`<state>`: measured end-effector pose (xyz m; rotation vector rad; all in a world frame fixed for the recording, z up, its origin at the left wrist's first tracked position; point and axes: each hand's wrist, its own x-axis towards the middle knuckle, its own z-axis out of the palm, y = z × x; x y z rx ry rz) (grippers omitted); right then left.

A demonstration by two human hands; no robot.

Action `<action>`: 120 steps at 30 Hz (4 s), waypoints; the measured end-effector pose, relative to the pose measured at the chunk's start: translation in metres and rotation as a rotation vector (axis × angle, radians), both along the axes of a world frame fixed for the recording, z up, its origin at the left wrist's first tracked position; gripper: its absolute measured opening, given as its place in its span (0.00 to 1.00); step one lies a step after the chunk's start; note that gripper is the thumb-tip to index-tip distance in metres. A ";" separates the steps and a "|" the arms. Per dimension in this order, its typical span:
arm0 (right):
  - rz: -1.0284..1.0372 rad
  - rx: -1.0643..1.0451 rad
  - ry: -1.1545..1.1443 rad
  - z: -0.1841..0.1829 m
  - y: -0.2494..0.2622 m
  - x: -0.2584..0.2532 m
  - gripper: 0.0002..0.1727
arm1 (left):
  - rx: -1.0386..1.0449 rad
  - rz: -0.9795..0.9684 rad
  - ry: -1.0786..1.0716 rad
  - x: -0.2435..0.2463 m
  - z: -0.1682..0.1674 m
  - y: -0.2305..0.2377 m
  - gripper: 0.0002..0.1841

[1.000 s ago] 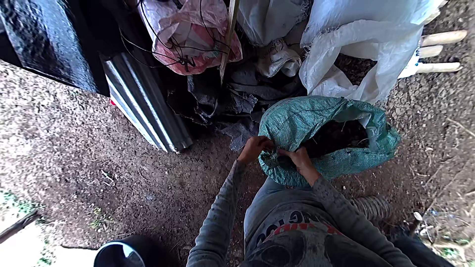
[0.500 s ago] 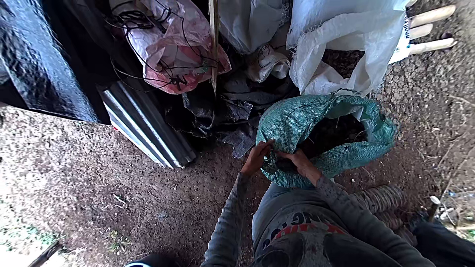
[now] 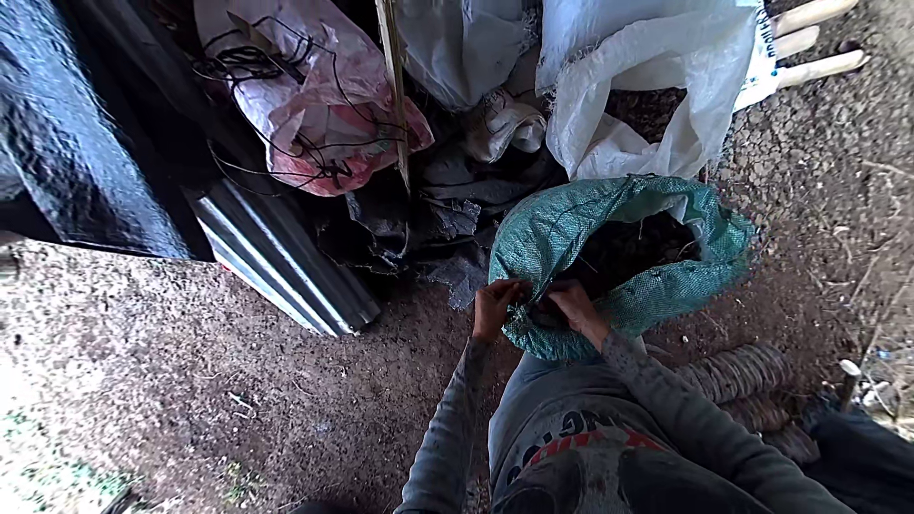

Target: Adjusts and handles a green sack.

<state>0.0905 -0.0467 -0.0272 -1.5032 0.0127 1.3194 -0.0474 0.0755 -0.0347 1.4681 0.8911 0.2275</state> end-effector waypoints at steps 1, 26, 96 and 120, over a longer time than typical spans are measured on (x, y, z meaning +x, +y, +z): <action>-0.016 0.005 -0.011 -0.001 0.000 -0.002 0.09 | 0.011 0.005 0.016 0.001 0.002 -0.001 0.09; -0.030 0.070 -0.192 -0.022 -0.004 -0.007 0.05 | -0.239 0.074 0.105 0.016 0.003 0.003 0.09; -0.081 -0.065 -0.314 -0.008 -0.027 -0.013 0.07 | 0.230 -0.250 0.385 0.039 0.038 -0.023 0.11; -0.441 0.159 0.188 0.032 -0.057 0.026 0.16 | 0.377 -0.011 0.115 0.009 0.039 -0.029 0.19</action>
